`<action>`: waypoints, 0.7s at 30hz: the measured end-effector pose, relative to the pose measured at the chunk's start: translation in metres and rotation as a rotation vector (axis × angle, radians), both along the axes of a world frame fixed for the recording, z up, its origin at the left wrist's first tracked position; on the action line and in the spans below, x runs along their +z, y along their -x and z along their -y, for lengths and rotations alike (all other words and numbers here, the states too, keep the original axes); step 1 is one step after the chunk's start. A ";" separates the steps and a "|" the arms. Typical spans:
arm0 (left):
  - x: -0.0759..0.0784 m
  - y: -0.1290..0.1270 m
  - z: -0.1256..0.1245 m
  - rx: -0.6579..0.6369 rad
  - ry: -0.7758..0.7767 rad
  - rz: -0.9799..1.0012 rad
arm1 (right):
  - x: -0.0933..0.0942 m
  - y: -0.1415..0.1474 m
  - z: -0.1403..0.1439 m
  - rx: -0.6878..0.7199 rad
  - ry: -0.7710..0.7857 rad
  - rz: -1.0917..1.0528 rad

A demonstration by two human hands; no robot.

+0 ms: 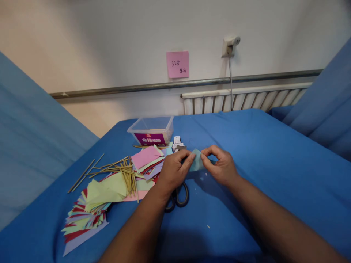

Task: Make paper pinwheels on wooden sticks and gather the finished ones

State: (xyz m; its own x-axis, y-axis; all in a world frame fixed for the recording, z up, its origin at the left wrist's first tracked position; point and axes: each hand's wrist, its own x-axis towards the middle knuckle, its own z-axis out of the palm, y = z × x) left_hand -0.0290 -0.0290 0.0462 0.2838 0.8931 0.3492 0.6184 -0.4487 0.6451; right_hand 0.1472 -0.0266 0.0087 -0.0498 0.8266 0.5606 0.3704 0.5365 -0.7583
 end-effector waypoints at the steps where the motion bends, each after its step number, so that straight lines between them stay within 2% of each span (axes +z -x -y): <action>1: 0.000 0.000 0.000 -0.001 -0.003 -0.001 | 0.000 0.000 0.000 0.008 0.019 -0.020; 3: 0.000 0.000 0.000 -0.004 -0.009 -0.008 | 0.001 0.000 -0.001 0.039 0.061 -0.047; 8: -0.001 0.000 0.001 -0.028 0.002 -0.021 | -0.002 -0.001 -0.004 0.169 0.186 0.053; 10: -0.001 0.002 0.000 -0.012 0.022 0.034 | -0.004 -0.002 -0.007 0.164 0.268 -0.017; 12: -0.001 0.005 -0.003 0.059 0.019 0.185 | -0.006 -0.004 -0.011 0.127 0.342 -0.164; 15: -0.002 0.009 -0.008 0.192 0.001 0.565 | -0.009 -0.005 -0.016 0.059 0.442 -0.462; 16: -0.003 0.008 -0.009 0.196 0.039 0.696 | -0.011 -0.004 -0.016 0.045 0.465 -0.551; 18: -0.007 0.004 -0.009 0.116 0.213 0.897 | -0.013 0.000 -0.016 0.042 0.486 -0.665; 21: -0.015 -0.008 -0.005 -0.043 0.490 0.982 | -0.017 0.008 -0.010 0.064 0.478 -0.679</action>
State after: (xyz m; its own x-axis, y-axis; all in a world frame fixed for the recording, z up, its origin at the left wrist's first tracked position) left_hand -0.0213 -0.0240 0.0315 0.1106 0.9926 0.0504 -0.2721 -0.0186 0.9621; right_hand 0.1388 -0.0161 -0.0086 0.1177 0.9902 0.0749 -0.2702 0.1045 -0.9571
